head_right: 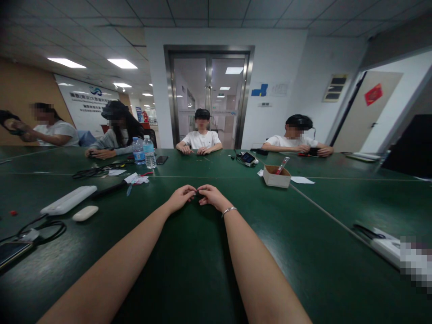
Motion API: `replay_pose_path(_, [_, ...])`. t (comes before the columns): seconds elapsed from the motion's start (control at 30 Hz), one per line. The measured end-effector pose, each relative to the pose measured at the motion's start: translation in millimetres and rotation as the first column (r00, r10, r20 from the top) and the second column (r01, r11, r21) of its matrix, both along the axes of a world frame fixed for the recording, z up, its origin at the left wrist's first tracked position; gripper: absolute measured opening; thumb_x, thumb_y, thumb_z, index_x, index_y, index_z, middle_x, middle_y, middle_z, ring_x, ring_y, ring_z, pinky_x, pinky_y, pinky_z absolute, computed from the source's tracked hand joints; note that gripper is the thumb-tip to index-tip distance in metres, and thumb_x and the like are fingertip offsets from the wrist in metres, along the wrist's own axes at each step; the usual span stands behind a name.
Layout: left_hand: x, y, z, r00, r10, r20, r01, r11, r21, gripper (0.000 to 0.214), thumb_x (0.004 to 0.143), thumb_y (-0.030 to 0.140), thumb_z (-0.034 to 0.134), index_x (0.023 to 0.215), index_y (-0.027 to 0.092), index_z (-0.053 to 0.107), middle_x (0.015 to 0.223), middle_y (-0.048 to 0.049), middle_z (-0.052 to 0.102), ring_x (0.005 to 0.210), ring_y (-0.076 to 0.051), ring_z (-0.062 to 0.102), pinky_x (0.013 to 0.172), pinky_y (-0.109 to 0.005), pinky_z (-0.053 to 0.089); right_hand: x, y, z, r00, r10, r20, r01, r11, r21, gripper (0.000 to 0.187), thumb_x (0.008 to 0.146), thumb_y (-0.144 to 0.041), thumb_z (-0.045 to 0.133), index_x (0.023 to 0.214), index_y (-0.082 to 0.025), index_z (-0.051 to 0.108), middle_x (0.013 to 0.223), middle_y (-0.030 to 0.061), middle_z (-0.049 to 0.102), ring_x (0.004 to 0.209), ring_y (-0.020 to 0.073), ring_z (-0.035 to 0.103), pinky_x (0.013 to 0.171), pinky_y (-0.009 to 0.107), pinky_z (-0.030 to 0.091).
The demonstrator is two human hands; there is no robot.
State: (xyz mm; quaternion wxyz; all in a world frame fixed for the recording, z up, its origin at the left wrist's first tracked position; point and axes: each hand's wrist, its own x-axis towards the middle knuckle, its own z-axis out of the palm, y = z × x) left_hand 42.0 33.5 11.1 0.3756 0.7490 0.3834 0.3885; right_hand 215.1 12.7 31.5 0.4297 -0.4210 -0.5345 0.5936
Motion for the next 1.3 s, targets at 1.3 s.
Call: replay_pose_path(1.3, [-0.5, -3.5, 2.0, 0.995, 0.075, -0.058, -0.067, 0.99, 0.126, 0.028, 0.075, 0.035, 0.056, 0.098, 0.019, 0.058, 0.089, -0.0034, 0.059, 0.065, -0.011, 0.054, 0.062, -0.024, 0.045, 0.7, -0.9, -0.2, 1.0, 0.031, 0.004, -0.031, 1.0, 0.005, 0.012, 0.086, -0.003, 0.048, 0.094, -0.012, 0.05, 0.07, 0.0033, 0.059, 0.052, 0.0115, 0.062, 0.05, 0.02, 0.054])
